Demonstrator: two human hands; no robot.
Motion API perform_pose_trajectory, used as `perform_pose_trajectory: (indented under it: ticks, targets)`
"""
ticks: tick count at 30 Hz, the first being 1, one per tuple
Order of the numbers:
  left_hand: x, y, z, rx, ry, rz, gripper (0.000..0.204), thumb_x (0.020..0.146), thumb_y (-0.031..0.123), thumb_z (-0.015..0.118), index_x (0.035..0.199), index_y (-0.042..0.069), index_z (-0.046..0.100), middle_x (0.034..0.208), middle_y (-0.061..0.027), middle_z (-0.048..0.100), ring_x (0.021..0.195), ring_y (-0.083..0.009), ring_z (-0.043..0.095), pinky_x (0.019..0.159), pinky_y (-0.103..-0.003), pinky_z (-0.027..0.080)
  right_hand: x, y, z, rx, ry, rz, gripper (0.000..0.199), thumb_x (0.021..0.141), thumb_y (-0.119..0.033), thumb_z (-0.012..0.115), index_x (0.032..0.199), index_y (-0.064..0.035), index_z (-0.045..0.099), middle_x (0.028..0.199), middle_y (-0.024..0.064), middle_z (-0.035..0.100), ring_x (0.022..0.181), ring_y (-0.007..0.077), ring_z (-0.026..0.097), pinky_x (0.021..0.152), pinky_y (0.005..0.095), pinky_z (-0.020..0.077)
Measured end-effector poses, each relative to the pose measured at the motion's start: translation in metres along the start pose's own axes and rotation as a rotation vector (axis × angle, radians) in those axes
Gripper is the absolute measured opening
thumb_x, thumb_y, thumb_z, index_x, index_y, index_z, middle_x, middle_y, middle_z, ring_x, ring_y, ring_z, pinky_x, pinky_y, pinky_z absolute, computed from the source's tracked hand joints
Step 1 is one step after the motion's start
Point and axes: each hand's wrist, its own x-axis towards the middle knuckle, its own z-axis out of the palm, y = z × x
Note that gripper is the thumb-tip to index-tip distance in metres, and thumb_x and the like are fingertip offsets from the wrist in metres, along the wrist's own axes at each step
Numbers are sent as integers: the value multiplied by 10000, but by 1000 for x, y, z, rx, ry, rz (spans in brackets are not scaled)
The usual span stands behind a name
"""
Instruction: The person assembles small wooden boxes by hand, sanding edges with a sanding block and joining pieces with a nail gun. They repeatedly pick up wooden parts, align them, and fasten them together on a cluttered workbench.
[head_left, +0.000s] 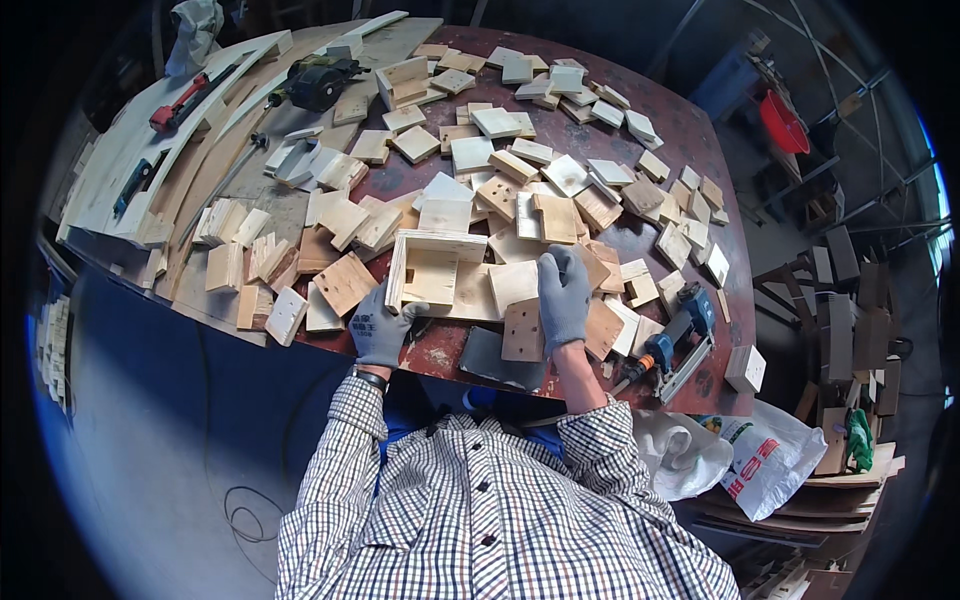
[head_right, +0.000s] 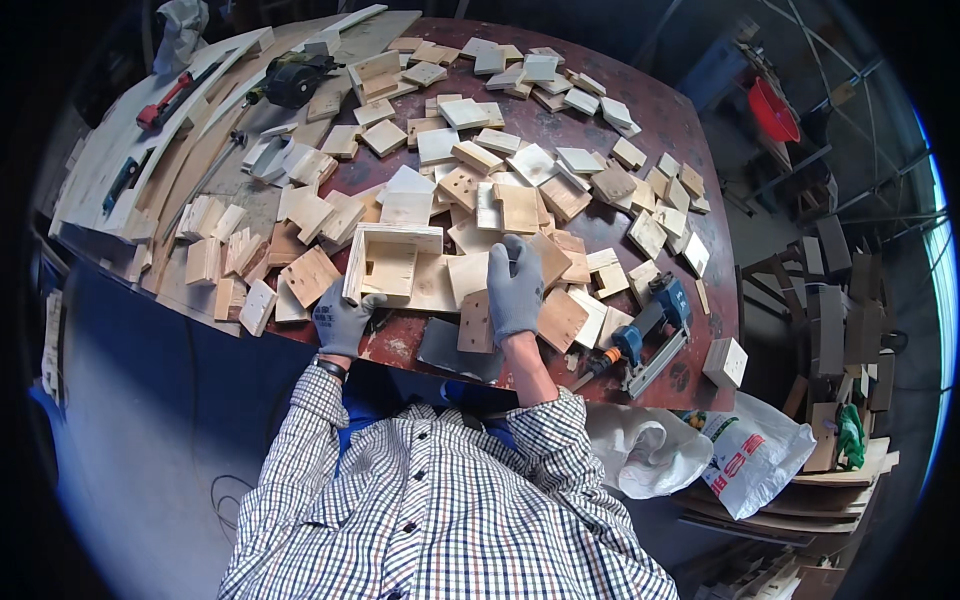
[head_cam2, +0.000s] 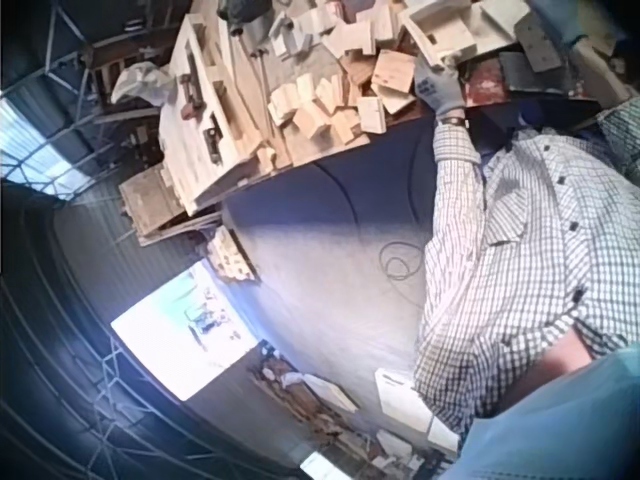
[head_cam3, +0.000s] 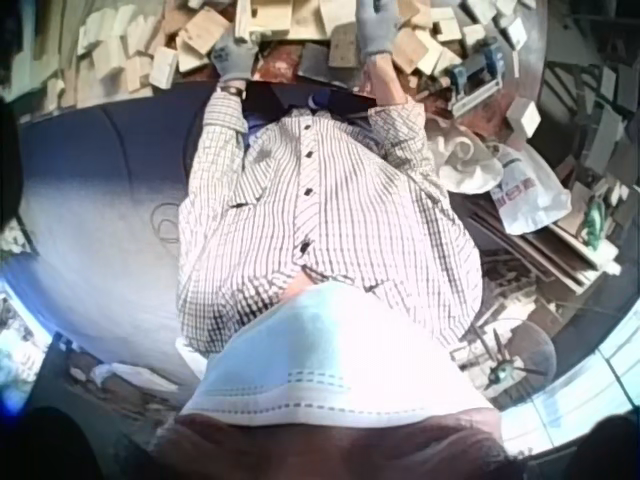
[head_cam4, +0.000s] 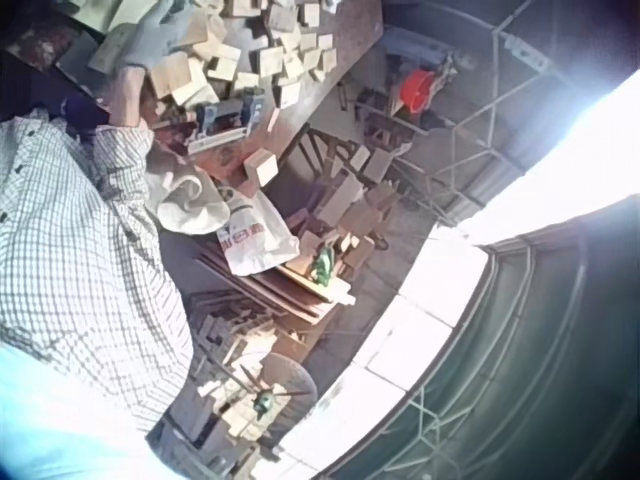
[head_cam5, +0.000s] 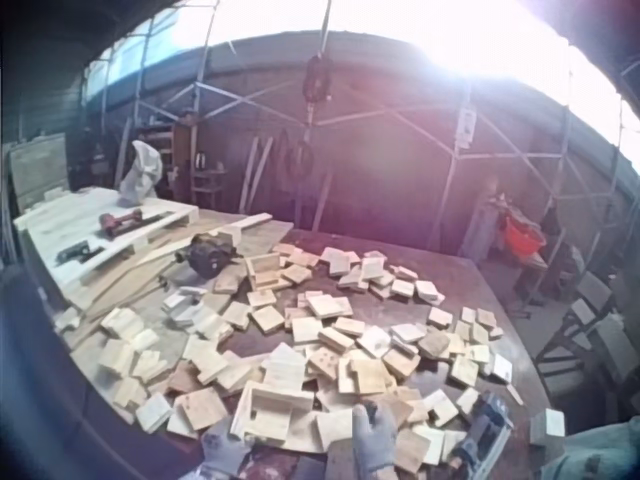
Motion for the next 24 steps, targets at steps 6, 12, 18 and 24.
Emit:
perform_pose_trajectory:
  ticks: [6, 12, 18, 24]
  targets:
    - [0, 12, -6, -24, -25, 14, 665, 838, 634, 789, 1077, 17, 712, 949, -181, 739, 885, -394, 724, 774, -458, 580, -74, -45, -16, -23, -28, -147, 678, 964, -318, 761, 1483, 16, 480, 1319, 207, 582, 1172, 316, 602, 964, 436, 515]
    - [1, 18, -11, -21, -8, 13, 677, 841, 647, 777, 1074, 14, 714, 960, -180, 740, 896, -386, 726, 783, -459, 578, -75, -45, -9, -210, -242, -450, 611, 877, -233, 796, 1405, -2, 594, 1227, 159, 664, 1151, 348, 616, 1048, 452, 464]
    - [3, 14, -8, -34, -25, -7, 662, 847, 627, 784, 1092, 16, 722, 948, -179, 748, 895, -382, 731, 785, -452, 580, -40, -28, 10, 154, -408, 64, 485, 961, -213, 738, 1362, 35, 628, 1098, 82, 713, 942, 203, 686, 860, 330, 555]
    - [0, 8, -1, -25, -30, -17, 789, 822, 736, 719, 1243, 71, 681, 999, -168, 726, 938, -382, 712, 786, -476, 581, 6, -2, -19, 778, -520, 492, 385, 1053, -225, 639, 1345, 27, 640, 833, 3, 568, 800, 144, 620, 846, 378, 606]
